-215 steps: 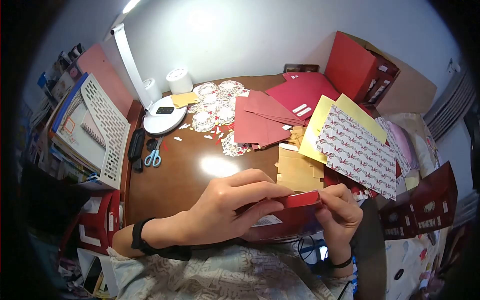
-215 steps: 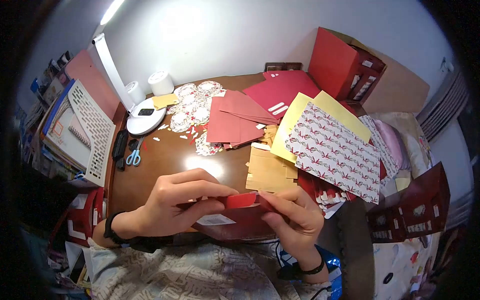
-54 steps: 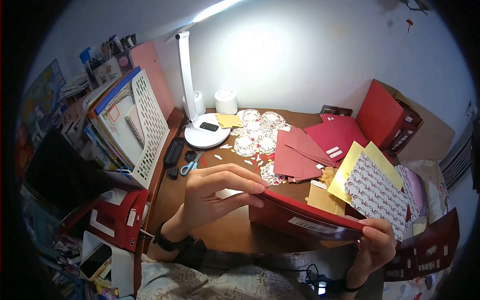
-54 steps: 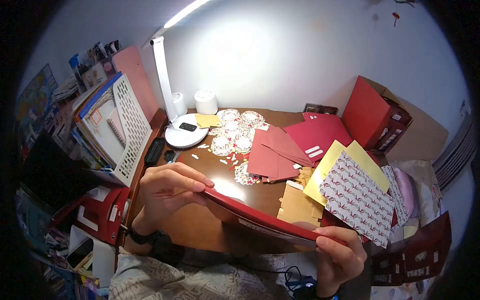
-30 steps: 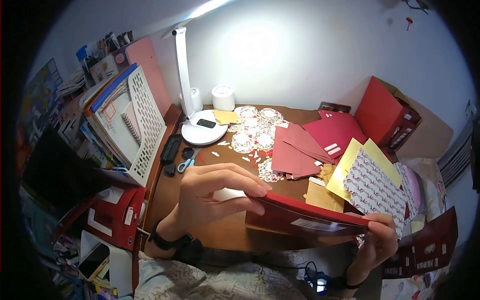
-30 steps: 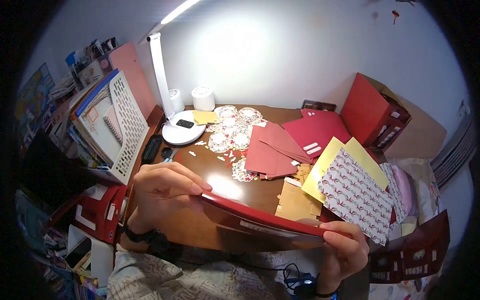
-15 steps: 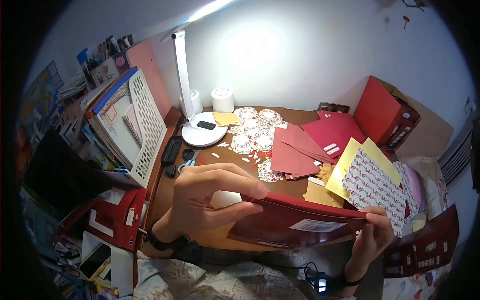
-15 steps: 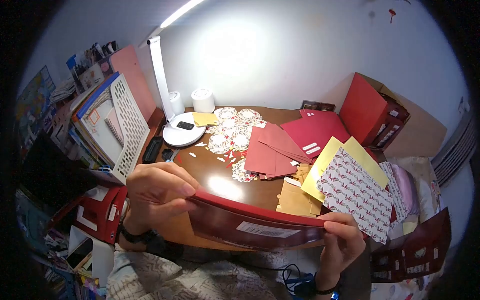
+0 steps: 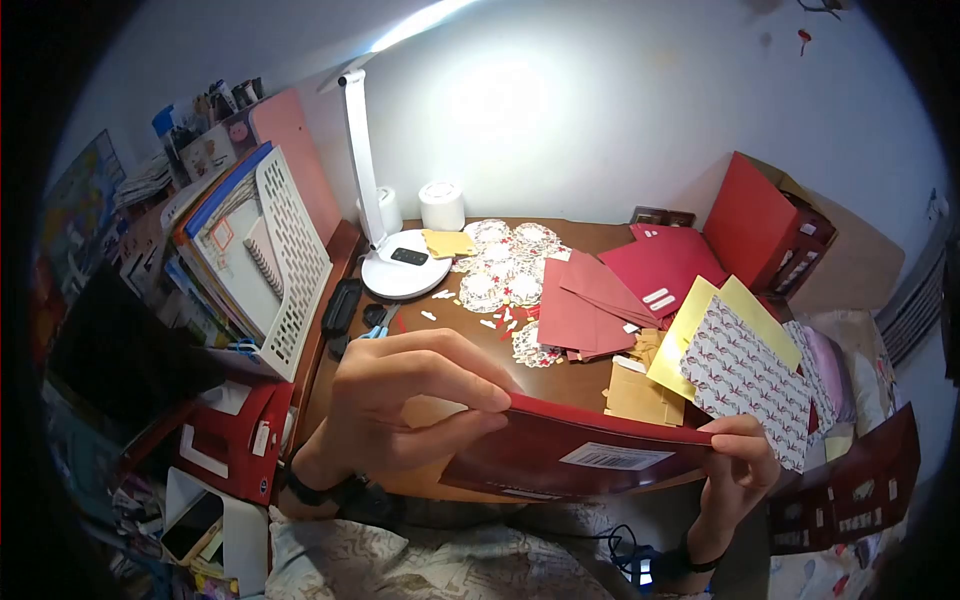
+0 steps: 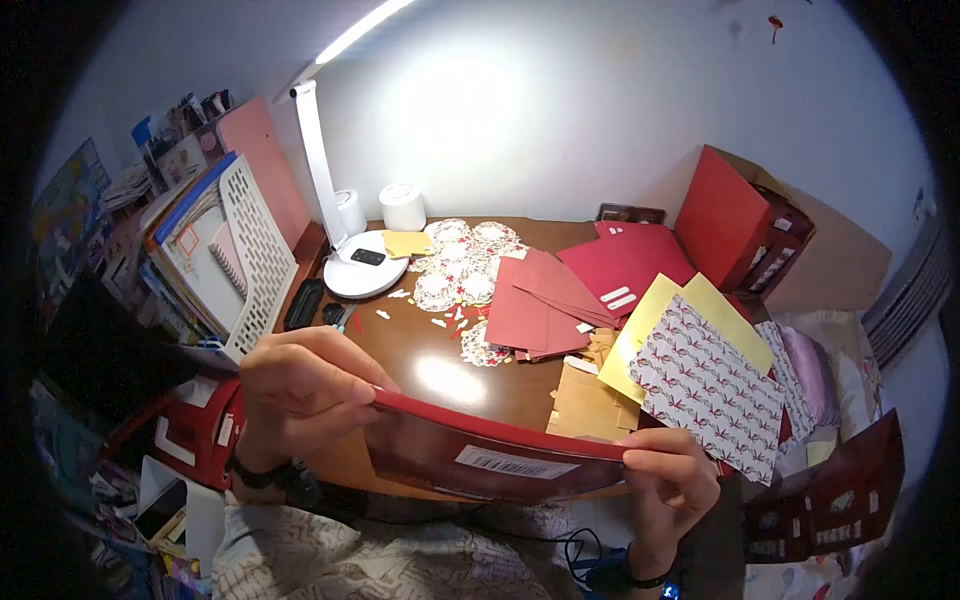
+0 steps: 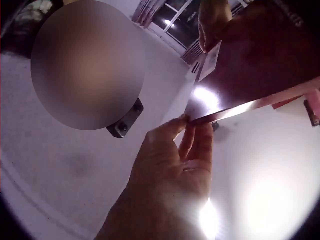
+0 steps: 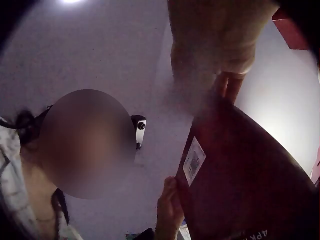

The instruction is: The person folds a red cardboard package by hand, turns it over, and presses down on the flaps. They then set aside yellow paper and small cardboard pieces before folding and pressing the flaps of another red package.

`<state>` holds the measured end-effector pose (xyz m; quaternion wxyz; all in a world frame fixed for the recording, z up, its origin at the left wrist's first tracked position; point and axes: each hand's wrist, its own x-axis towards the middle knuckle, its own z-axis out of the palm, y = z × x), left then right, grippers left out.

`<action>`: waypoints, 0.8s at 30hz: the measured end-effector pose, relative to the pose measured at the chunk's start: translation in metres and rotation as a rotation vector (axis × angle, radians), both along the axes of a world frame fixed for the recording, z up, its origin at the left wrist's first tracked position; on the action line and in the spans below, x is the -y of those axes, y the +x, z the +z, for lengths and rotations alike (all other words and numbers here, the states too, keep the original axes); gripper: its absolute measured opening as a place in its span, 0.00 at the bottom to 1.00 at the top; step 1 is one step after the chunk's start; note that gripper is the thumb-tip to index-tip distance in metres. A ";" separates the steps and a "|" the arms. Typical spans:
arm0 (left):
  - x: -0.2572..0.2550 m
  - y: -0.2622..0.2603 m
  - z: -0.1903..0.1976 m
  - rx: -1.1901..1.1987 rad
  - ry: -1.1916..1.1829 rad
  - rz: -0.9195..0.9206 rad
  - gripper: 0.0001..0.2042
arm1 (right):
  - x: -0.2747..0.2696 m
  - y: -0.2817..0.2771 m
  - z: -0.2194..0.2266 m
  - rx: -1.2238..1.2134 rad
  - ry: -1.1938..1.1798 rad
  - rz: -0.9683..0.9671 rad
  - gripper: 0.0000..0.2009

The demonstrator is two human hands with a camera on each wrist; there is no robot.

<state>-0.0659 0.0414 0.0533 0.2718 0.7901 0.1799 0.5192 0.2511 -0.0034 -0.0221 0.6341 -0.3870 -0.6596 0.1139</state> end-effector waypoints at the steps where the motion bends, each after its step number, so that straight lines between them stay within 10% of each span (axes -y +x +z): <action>1: 0.000 -0.002 0.001 -0.035 0.017 0.000 0.11 | 0.000 -0.002 0.001 -0.024 0.013 0.037 0.05; 24: 0.016 0.002 -0.008 -0.124 -0.066 0.081 0.14 | 0.019 -0.019 0.000 -0.058 0.048 -0.030 0.05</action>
